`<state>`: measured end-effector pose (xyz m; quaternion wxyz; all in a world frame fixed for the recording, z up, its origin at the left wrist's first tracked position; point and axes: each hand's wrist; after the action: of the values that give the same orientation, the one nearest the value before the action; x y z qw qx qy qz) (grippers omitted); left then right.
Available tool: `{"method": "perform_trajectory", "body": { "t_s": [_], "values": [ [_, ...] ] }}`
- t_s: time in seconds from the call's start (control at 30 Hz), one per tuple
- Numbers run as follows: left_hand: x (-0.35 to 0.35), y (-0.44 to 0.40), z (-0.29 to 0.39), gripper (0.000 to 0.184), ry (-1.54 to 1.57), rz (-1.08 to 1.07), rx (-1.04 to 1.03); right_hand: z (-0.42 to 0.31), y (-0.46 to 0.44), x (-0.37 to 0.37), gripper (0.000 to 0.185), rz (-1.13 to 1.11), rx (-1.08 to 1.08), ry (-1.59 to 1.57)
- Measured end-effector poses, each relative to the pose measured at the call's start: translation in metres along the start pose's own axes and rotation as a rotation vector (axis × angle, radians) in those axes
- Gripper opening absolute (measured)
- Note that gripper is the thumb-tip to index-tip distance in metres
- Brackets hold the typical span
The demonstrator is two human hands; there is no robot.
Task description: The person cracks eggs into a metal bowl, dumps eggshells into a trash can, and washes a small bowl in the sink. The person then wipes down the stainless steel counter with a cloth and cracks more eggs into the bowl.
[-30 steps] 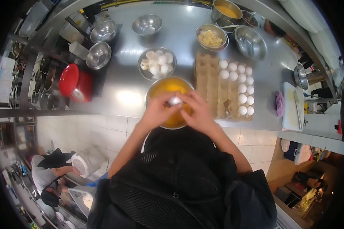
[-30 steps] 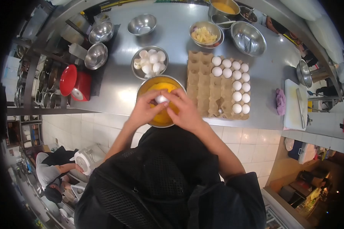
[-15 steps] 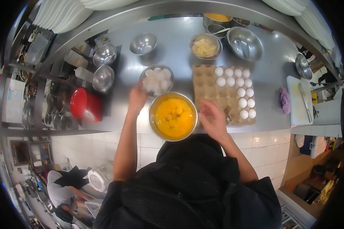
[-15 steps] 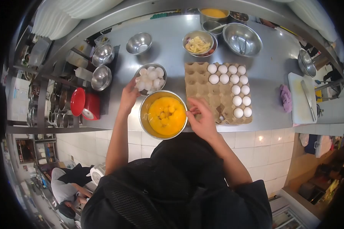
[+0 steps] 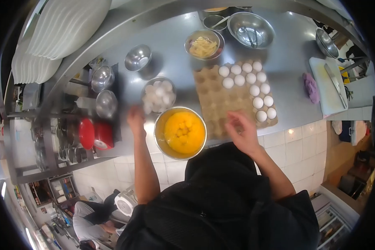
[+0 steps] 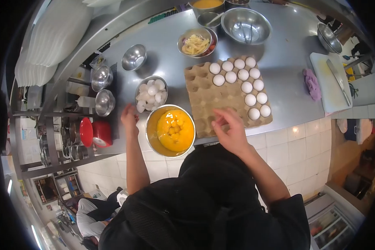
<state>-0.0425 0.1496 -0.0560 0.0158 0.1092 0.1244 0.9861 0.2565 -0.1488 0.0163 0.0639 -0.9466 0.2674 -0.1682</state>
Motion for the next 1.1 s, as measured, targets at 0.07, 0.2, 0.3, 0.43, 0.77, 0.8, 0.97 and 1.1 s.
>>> {"method": "perform_trajectory", "body": {
  "t_s": [0.07,0.2,0.3,0.43,0.77,0.8,0.97,1.1],
  "values": [
    [0.005,0.000,-0.012,0.039,0.077,0.030,0.028,-0.007,0.002,0.009,0.037,0.021,0.004,0.036],
    [0.012,-0.032,-0.024,0.034,0.035,-0.048,0.190,-0.010,0.013,0.024,0.035,0.173,-0.002,0.098],
    [0.018,-0.069,-0.027,0.030,-0.061,-0.303,0.211,-0.012,0.038,0.023,0.034,0.308,-0.060,0.129],
    [0.010,-0.067,-0.005,0.023,-0.045,-0.472,0.147,-0.021,0.082,0.011,0.035,0.479,-0.191,0.144],
    [0.029,-0.035,0.114,0.031,-0.120,-0.314,-0.236,-0.029,0.141,0.028,0.031,0.680,-0.278,0.102],
    [0.010,-0.005,0.133,0.033,-0.101,-0.317,-0.283,-0.027,0.143,0.036,0.031,0.689,-0.284,0.084],
    [-0.109,0.137,0.172,0.030,0.035,-0.736,-0.309,-0.019,0.176,0.091,0.025,0.676,-0.275,0.069],
    [-0.215,0.221,0.101,0.016,0.109,-0.859,-0.137,-0.010,0.236,0.162,0.018,0.636,-0.375,-0.356]
  ]
}}
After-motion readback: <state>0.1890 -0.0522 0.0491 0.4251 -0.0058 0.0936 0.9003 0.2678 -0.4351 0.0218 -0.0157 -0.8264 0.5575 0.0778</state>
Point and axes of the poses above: each hand's wrist, its own y-axis away from the middle knuckle, its own x-axis out of the back of the hand, z = x × y, and after that the axes turned 3 degrees about y, right-handed
